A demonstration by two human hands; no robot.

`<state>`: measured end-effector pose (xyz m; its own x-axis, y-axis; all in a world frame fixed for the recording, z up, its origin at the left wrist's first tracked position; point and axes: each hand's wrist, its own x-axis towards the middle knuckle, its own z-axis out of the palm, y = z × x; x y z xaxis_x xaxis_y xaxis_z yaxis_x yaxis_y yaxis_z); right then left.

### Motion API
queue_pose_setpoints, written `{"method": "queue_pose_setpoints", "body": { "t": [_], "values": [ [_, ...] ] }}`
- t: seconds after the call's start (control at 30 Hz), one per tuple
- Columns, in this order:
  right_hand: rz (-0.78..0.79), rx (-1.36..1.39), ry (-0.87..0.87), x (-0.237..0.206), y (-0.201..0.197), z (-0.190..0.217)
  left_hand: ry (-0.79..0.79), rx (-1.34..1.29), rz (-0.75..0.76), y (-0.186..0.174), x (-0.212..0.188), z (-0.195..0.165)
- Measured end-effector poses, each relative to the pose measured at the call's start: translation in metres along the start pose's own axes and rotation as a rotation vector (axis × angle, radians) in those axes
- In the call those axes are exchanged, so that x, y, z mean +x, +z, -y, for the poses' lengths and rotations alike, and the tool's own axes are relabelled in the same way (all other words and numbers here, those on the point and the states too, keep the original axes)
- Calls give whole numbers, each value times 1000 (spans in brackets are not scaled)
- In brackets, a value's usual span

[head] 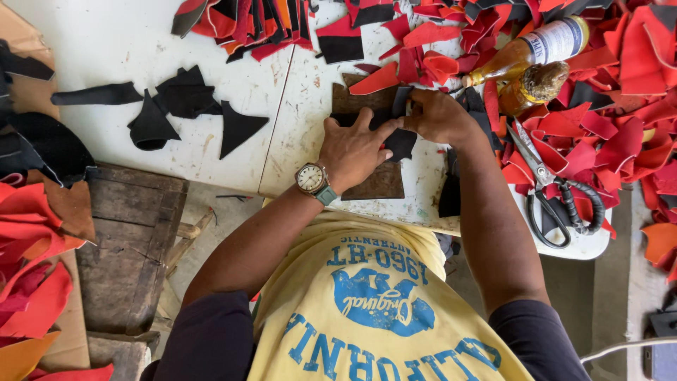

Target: The person uses scissors to cut red and black fabric pieces into smaller shapes on a white table. They repeatedly pick up fabric, cut it, and place the pieces into piles. The person also uses a small wooden board as a cutting surface.

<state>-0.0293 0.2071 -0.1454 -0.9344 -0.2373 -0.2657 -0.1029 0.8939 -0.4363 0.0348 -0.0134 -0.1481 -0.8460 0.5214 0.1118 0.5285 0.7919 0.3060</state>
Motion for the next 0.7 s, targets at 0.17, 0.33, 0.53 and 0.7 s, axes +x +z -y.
{"method": "queue_pose_setpoints", "body": {
  "t": [0.17, 0.33, 0.53, 0.7],
  "values": [
    [-184, 188, -53, 13, -3, -10, 43, 49, -8, 6, 2, 1],
    [-275, 229, -27, 20, -7, -13, 44, 30, -24, 11, 0, 2],
    [-67, 409, -64, 10, -13, -16, 30, 14, -20, 11, 1, 2],
    [-38, 418, 19, 8, -12, -3, 20, -6, 38, 8, 5, 4]
  ]
}}
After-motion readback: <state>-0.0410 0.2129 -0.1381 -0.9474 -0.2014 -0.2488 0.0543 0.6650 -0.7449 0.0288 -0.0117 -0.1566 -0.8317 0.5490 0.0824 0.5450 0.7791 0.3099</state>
